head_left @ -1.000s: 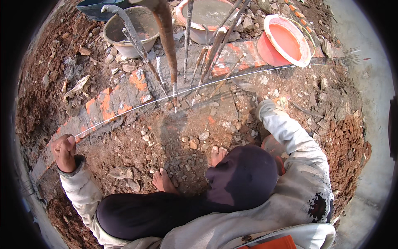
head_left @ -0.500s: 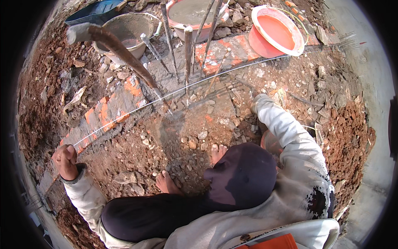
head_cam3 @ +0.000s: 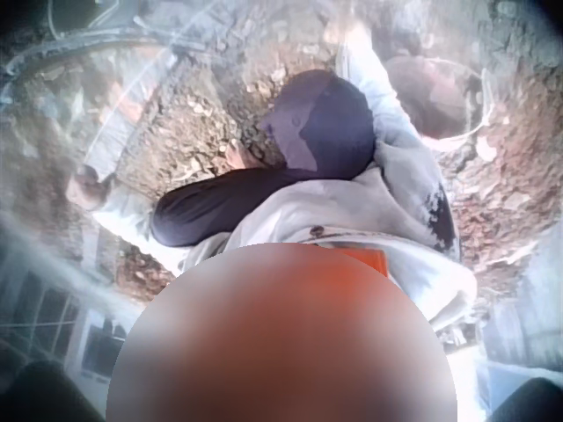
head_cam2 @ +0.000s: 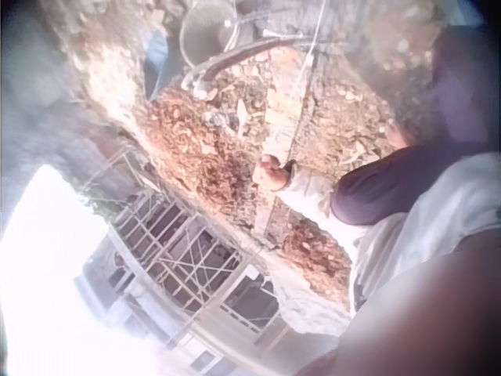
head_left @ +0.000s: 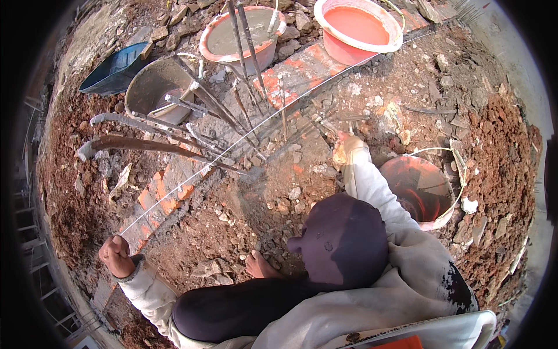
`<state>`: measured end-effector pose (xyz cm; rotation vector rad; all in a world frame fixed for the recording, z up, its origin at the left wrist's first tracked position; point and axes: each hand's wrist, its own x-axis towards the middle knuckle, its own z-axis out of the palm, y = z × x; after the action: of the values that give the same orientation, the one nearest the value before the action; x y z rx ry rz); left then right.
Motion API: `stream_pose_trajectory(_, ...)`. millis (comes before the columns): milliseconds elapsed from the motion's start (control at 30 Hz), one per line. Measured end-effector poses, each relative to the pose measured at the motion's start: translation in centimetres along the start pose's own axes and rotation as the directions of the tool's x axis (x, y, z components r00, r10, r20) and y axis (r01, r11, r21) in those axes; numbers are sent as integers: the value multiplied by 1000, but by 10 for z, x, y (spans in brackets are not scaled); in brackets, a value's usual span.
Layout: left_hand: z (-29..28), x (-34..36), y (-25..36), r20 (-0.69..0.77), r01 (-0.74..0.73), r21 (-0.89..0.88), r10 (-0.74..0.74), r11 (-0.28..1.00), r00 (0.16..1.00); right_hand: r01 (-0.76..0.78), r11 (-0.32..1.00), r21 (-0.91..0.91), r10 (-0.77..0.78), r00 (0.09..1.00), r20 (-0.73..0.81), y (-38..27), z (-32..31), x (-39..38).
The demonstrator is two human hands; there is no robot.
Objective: The person is laying bricks in a trench using a trowel to apply mortar and a string line for alignment. They adjust the string line and tap the bricks into place to ensure they are level and straight.
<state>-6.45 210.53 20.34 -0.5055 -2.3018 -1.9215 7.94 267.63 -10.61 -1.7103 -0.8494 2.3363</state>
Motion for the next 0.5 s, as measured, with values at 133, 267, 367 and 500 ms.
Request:
stream_pose_trajectory(133,-9,-14,15,36,3,135,-8,991,999,-72,982,176,81,996,-47,31,76,-11)
stream_pose_trajectory(267,-31,-28,22,91,81,119,-92,990,992,69,950,305,-43,995,-90,-6,129,-78)
stream_pose_trajectory(367,-25,-19,27,143,30,222,-63,975,988,506,777,375,-471,862,-188,2,134,-95)
stream_pose_trajectory(500,-3,-5,40,38,99,230,-110,968,993,258,963,-83,-268,953,-142,32,117,-21)
